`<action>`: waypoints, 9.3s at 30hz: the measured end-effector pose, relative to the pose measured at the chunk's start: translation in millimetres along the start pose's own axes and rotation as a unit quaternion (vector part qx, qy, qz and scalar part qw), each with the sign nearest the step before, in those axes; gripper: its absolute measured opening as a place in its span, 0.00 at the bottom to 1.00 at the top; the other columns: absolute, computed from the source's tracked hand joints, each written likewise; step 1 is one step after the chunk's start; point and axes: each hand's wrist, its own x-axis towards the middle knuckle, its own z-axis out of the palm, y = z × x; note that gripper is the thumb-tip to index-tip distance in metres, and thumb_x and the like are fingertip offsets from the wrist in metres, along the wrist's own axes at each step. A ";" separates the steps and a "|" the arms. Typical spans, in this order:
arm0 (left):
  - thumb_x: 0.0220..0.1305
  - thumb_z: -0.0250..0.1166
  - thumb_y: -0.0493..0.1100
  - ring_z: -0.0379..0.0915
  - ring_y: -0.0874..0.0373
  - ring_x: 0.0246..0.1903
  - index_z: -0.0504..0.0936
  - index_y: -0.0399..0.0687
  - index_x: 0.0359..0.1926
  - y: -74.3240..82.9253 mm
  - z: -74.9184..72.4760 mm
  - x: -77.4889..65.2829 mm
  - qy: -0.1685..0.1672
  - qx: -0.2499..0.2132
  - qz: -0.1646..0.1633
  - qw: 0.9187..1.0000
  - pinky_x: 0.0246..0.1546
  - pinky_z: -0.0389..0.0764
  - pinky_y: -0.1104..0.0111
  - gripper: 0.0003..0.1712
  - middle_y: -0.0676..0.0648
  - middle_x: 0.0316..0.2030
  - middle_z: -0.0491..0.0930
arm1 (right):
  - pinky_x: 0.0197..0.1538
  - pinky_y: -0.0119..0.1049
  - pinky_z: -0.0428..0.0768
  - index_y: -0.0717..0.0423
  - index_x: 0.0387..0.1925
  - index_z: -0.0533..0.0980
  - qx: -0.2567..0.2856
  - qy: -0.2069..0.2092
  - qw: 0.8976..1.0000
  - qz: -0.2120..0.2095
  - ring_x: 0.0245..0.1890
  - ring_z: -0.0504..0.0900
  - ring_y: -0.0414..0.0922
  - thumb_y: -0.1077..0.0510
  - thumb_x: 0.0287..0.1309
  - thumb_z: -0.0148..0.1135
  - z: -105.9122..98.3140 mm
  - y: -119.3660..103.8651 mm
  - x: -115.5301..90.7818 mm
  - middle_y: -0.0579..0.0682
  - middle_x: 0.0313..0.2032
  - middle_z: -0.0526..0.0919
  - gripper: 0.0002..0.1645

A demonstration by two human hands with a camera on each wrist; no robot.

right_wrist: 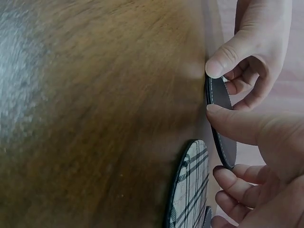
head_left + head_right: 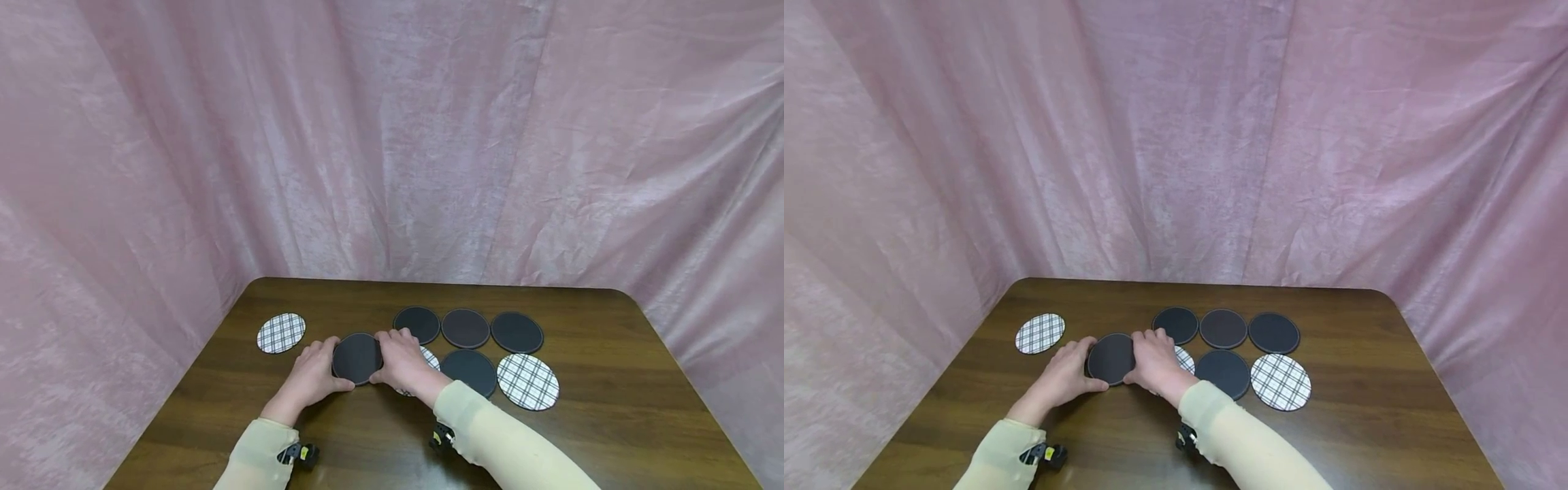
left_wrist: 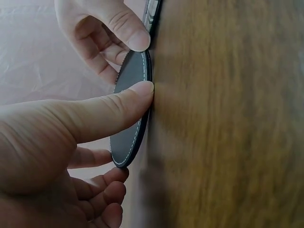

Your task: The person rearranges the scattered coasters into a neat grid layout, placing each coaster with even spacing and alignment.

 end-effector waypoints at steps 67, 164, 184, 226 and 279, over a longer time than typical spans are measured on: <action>0.54 0.90 0.52 0.71 0.36 0.60 0.78 0.38 0.72 -1.4 -5.8 -9.3 -0.046 0.001 0.018 0.999 0.63 0.73 0.38 0.50 0.35 0.61 0.77 | 0.61 0.54 0.80 0.59 0.61 0.86 0.010 -0.032 0.999 -0.015 0.58 0.74 0.57 0.45 0.54 0.89 -0.1 18.4 -6.0 0.56 0.56 0.81 0.37; 0.71 0.76 0.60 0.52 0.20 0.78 0.60 0.26 0.81 -121.5 -75.6 -5.5 0.016 0.051 -0.112 0.992 0.70 0.58 0.23 0.57 0.19 0.79 0.57 | 0.82 0.56 0.59 0.59 0.84 0.64 -0.010 -0.076 0.996 -0.053 0.83 0.62 0.56 0.35 0.68 0.77 21.2 -59.0 80.4 0.58 0.81 0.68 0.57; 0.63 0.81 0.64 0.64 0.23 0.67 0.72 0.26 0.73 -138.4 -72.6 15.0 0.002 0.058 -0.139 0.989 0.65 0.69 0.30 0.56 0.22 0.65 0.71 | 0.82 0.51 0.61 0.61 0.82 0.66 -0.011 -0.114 0.992 -0.051 0.82 0.65 0.55 0.34 0.69 0.75 34.5 -60.2 92.3 0.60 0.80 0.70 0.55; 0.53 0.90 0.50 0.74 0.33 0.56 0.73 0.33 0.70 -106.0 -63.5 1.4 -0.033 0.008 -0.065 0.997 0.59 0.77 0.39 0.51 0.36 0.50 0.81 | 0.73 0.51 0.71 0.56 0.67 0.81 -0.047 -0.070 0.996 -0.023 0.62 0.74 0.53 0.34 0.62 0.81 43.6 -69.3 84.0 0.54 0.62 0.79 0.42; 0.57 0.88 0.49 0.72 0.38 0.58 0.71 0.34 0.74 -29.9 -38.3 25.1 0.014 -0.032 -0.032 0.999 0.59 0.78 0.44 0.51 0.36 0.57 0.80 | 0.70 0.59 0.71 0.56 0.69 0.80 0.010 -0.027 1.000 0.005 0.61 0.76 0.58 0.41 0.60 0.85 -5.0 -14.0 55.7 0.55 0.57 0.85 0.43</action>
